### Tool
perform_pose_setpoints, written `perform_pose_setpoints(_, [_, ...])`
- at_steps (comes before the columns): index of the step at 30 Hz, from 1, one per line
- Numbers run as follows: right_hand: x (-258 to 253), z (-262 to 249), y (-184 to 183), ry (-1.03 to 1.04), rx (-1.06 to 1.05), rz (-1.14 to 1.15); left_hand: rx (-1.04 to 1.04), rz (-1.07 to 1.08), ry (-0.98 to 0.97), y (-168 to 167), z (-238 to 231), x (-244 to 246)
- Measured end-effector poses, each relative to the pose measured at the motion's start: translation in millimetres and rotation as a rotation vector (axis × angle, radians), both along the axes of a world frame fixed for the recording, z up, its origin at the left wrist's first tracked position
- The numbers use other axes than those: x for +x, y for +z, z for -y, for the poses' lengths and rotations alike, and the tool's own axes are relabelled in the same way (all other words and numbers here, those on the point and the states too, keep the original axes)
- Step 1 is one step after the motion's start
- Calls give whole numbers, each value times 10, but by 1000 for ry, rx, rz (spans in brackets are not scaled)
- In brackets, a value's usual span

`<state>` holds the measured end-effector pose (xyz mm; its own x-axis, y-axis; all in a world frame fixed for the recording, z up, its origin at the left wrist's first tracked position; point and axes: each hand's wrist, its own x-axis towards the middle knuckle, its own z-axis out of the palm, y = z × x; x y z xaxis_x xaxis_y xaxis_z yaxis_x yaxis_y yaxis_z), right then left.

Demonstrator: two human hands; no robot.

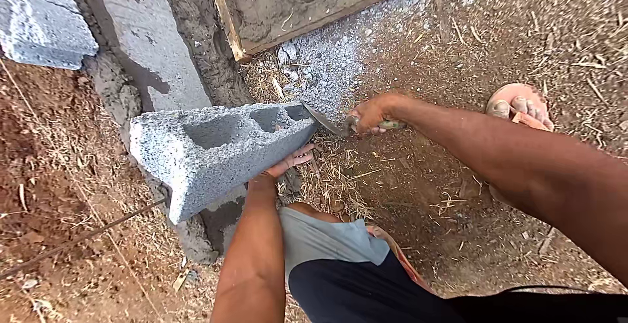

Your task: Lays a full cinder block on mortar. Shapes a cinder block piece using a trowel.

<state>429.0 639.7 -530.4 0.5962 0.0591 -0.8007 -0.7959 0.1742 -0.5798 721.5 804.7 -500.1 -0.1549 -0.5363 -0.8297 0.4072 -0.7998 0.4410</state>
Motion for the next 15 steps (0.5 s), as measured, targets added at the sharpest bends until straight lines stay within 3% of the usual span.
perform_pose_setpoints(4, [71,-20,317,-45,35,161,-9,-22,-5,-38,-80,30])
perform_pose_setpoints(8, [42,70,233,-100,138,193,-46,-4,-72,-75,-75,67])
perform_pose_setpoints(12, [119,126,459,26,-52,166,-96,-57,-84,-103,-90,108])
perform_pose_setpoints(15, [135,14,528,3,-76,183,-93,-39,-61,-19,-86,43])
